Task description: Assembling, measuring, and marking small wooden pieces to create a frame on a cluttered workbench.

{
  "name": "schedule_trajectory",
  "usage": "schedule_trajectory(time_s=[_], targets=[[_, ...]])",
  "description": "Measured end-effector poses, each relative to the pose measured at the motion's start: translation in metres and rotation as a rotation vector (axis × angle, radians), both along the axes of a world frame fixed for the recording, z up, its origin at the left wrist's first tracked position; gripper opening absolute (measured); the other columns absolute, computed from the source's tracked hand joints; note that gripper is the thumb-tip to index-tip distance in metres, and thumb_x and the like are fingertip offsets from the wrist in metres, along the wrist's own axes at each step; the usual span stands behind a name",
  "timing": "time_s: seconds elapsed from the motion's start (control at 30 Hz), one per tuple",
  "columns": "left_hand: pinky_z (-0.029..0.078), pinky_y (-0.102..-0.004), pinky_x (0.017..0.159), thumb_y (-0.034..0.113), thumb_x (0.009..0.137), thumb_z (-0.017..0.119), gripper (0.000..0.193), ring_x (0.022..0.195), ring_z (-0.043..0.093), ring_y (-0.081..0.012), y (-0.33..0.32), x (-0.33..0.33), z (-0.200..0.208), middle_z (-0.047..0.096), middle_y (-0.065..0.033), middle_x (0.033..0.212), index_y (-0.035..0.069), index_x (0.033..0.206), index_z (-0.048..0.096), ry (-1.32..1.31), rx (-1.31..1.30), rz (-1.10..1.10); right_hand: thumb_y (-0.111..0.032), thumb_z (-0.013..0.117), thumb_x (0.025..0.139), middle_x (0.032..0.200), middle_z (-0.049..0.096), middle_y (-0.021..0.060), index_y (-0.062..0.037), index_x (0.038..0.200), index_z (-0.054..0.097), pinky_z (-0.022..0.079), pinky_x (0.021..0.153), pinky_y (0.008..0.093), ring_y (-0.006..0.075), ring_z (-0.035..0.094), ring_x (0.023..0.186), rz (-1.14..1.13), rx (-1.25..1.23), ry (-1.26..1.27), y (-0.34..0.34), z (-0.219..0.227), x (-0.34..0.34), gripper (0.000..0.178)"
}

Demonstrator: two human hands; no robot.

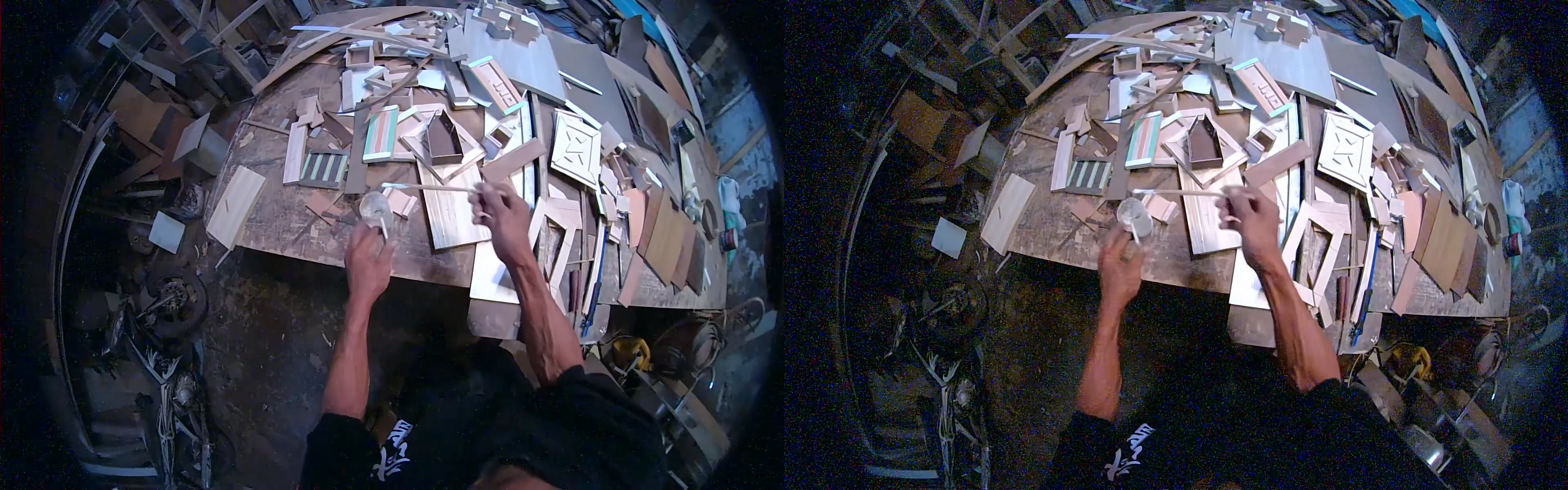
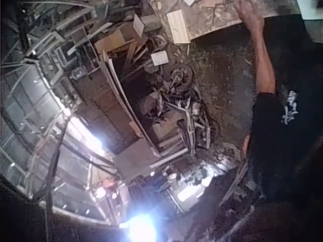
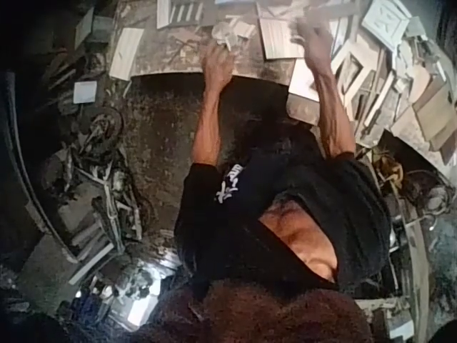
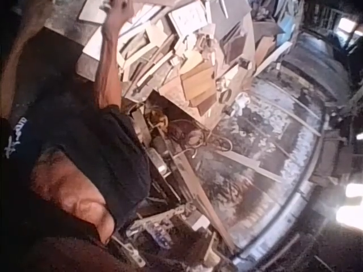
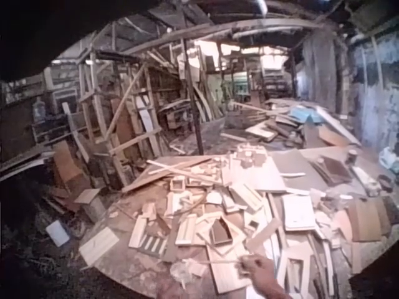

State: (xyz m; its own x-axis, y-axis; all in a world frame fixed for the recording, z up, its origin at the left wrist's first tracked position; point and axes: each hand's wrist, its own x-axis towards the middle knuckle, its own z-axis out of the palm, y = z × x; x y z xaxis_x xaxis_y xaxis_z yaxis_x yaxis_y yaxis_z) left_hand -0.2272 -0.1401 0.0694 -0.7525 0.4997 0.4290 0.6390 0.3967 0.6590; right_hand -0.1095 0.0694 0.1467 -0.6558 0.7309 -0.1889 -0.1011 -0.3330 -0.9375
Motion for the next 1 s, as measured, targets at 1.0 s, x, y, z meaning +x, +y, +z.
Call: schedule_trajectory(time_s=[1.0], targets=[[0.037, -0.0220, 0.044, 0.011, 0.093, 0.048, 0.023, 0.058, 0.047, -0.0084, 0.089, 0.084, 0.053, 0.056, -0.0041, 0.076, -0.004, 0.108, 0.056, -1.230, 0.205, -0.438, -0.005, 0.060, 0.085, 0.070, 0.057, 0.0082, 0.0003, 0.092, 0.067, 0.042, 0.054, 0.0276, 0.0128, 0.053, 0.059, -0.297, 0.769, -0.329, -0.013, -0.053, 0.166, 0.011]])
